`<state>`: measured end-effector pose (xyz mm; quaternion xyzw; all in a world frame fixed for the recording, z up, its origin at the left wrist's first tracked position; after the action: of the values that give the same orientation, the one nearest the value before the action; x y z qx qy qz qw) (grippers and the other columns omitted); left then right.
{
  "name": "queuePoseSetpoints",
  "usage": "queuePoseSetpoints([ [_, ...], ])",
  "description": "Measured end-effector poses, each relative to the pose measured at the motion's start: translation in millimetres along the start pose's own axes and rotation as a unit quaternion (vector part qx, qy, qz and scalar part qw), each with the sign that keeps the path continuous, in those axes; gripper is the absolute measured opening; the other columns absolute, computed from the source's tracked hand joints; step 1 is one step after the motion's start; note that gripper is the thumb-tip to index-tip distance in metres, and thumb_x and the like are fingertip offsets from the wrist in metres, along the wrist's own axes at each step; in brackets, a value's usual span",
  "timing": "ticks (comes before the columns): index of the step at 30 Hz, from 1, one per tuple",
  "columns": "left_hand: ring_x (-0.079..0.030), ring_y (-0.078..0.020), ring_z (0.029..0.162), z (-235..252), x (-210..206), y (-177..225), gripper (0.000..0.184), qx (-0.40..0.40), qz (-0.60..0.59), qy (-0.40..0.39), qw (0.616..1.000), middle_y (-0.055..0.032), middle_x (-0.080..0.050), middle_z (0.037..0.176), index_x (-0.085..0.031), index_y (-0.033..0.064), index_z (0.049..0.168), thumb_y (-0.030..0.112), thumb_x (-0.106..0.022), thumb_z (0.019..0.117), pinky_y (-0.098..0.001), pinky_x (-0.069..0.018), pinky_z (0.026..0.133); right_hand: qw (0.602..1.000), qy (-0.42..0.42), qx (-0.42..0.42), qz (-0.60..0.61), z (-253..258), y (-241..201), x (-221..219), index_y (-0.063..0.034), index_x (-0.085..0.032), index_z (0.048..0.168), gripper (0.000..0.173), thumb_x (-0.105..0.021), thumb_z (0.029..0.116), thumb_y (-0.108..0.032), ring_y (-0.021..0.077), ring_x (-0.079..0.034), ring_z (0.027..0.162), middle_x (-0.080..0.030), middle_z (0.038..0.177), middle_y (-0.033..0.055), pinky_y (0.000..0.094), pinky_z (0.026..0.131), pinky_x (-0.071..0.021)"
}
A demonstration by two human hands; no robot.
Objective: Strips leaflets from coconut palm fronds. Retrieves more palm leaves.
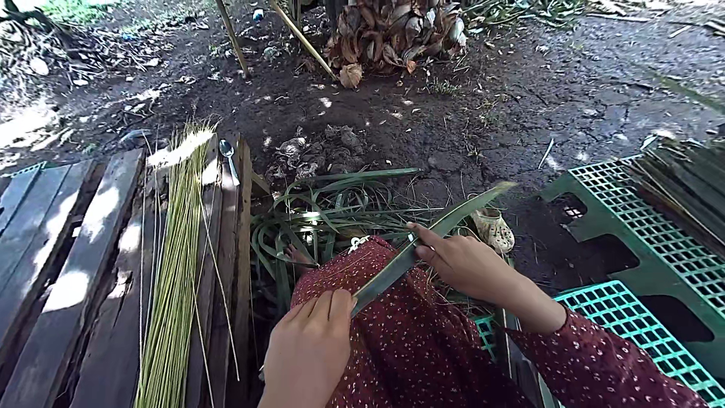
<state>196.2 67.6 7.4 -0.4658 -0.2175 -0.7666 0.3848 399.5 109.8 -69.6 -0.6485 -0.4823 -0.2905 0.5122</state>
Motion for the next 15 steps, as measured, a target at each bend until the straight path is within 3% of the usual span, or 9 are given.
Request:
queuePoseSetpoints([
  [2, -0.066, -0.0242, 0.055, -7.7, 3.4, -9.0, 0.038, 0.004, 0.005, -0.021, 1.0, -0.0079, -0.066, 0.066, -0.067, 0.0061, 0.082, 0.023, -0.042, 0.1045, -0.0365, -0.0487, 0.046, 0.999, 0.023, -0.042, -0.014, 5.2, 28.9, 7.5, -0.0288, -0.04, 0.158, 0.05, -0.031, 0.1113, -0.043, 0.0475, -0.068, 0.091, -0.072, 0.092, 0.0215, 0.0665, 0.078, -0.05],
  [5, -0.067, -0.027, 0.057, -17.0, 12.7, -24.4, 0.04, 0.01, 0.009, -0.059, 0.998, -0.0107, -0.069, 0.07, -0.069, 0.0051, 0.085, 0.025, -0.041, 0.1066, -0.039, -0.0483, 0.049, 0.988, 0.114, -0.1, -0.013, 5.7, 62.8, 24.9, -0.0328, -0.05, 0.152, 0.045, -0.042, 0.1094, -0.043, 0.0472, -0.068, 0.091, -0.072, 0.097, 0.0213, 0.0679, 0.074, -0.0493],
  [7, -0.069, -0.0289, 0.061, -19.3, 13.3, -30.7, 0.039, 0.027, 0.012, -0.081, 0.996, -0.0124, -0.071, 0.074, -0.071, 0.0038, 0.089, 0.023, -0.041, 0.106, -0.0408, -0.0502, 0.051, 0.983, 0.148, -0.107, 0.001, 4.4, 67.7, 29.3, -0.0285, -0.054, 0.15, 0.044, -0.046, 0.1086, -0.042, 0.0457, -0.068, 0.093, -0.071, 0.102, 0.0214, 0.0668, 0.076, -0.0501],
  [11, -0.073, -0.0326, 0.069, -10.8, 7.0, -28.7, 0.037, 0.064, 0.011, -0.089, 0.994, -0.0155, -0.074, 0.087, -0.073, 0.0012, 0.105, 0.022, -0.043, 0.1033, -0.044, -0.0545, 0.055, 0.977, 0.214, 0.002, 0.001, -6.7, 22.9, 18.9, -0.0101, -0.057, 0.147, 0.048, -0.041, 0.1092, -0.036, 0.0442, -0.071, 0.09, -0.072, 0.101, 0.022, 0.0632, 0.073, -0.0542],
  [13, -0.072, -0.0303, 0.066, -5.1, 5.0, -19.4, 0.038, 0.045, 0.013, -0.066, 0.997, -0.0139, -0.073, 0.083, -0.073, 0.0024, 0.102, 0.028, -0.045, 0.1049, -0.0412, -0.053, 0.052, 0.966, 0.252, 0.057, -0.008, -15.7, -1.8, 15.9, -0.0083, -0.064, 0.139, 0.045, -0.042, 0.1076, -0.032, 0.0403, -0.072, 0.083, -0.073, 0.093, 0.0187, 0.0574, 0.067, -0.0562],
  [15, -0.07, -0.0302, 0.062, -3.4, 8.7, -16.0, 0.036, 0.029, 0.007, -0.051, 0.998, -0.0143, -0.071, 0.077, -0.072, 0.002, 0.094, 0.025, -0.047, 0.1049, -0.0408, -0.0514, 0.05, 0.961, 0.27, 0.056, -0.006, -16.5, 2.1, 20.9, -0.0118, -0.065, 0.138, 0.042, -0.043, 0.1071, -0.03, 0.0381, -0.071, 0.078, -0.072, 0.087, 0.0163, 0.0551, 0.063, -0.0553],
])
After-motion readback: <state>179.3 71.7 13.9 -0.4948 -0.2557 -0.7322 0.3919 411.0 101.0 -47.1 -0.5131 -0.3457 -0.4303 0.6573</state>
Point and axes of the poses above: each hand's wrist, its own z-axis towards the middle knuckle, its own x-axis out of the back of the hand, y = z × x, the point moved 10 cm from there along z, towards the middle knuckle
